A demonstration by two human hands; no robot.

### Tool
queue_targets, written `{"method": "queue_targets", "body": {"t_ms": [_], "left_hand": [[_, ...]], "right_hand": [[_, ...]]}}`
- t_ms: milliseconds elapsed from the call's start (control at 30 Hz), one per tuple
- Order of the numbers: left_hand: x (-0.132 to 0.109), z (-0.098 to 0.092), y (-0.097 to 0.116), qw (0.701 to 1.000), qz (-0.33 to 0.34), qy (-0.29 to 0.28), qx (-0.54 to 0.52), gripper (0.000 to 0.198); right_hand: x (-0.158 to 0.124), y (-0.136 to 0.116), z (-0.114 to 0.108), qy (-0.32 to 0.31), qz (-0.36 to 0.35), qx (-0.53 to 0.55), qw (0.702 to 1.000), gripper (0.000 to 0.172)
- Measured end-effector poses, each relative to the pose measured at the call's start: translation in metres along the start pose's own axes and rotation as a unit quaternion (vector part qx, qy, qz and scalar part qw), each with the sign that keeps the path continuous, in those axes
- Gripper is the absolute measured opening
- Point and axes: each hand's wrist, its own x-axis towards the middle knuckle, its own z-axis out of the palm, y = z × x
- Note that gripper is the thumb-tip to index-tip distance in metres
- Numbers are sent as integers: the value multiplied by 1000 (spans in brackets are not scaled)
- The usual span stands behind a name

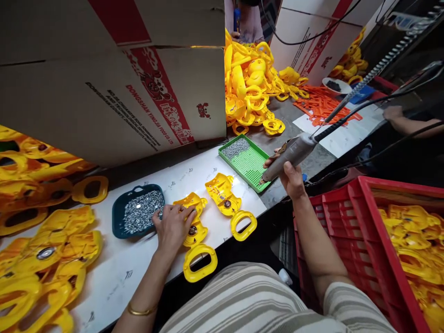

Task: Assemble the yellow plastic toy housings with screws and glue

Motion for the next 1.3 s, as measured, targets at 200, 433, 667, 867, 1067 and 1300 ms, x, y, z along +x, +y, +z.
{"method": "queue_targets", "body": {"t_ms": [200, 433, 667, 867, 1067, 1300], "left_hand": [[0, 2, -1, 1000, 3, 6, 1, 32], [0, -2, 3, 1000, 6, 4, 15, 33], [1, -5, 5, 1000, 0, -1, 8, 33], [0, -4, 5, 1000, 4, 3, 11, 33], [0, -5, 7, 1000, -7, -1, 2, 31], [-1, -3, 7, 1000, -7, -1, 4, 31]], "right_hand": [[19, 15, -9, 126, -49, -11, 991, 30], [23, 29, -6, 153, -85, -91, 980, 37], [33, 41, 4, 244, -85, -76, 963, 38], [33, 53, -1, 235, -108, -55, 964, 36], [37, 61, -1, 247, -108, -43, 962, 36], [38, 62, -2, 262, -109, -28, 958, 36]]}}
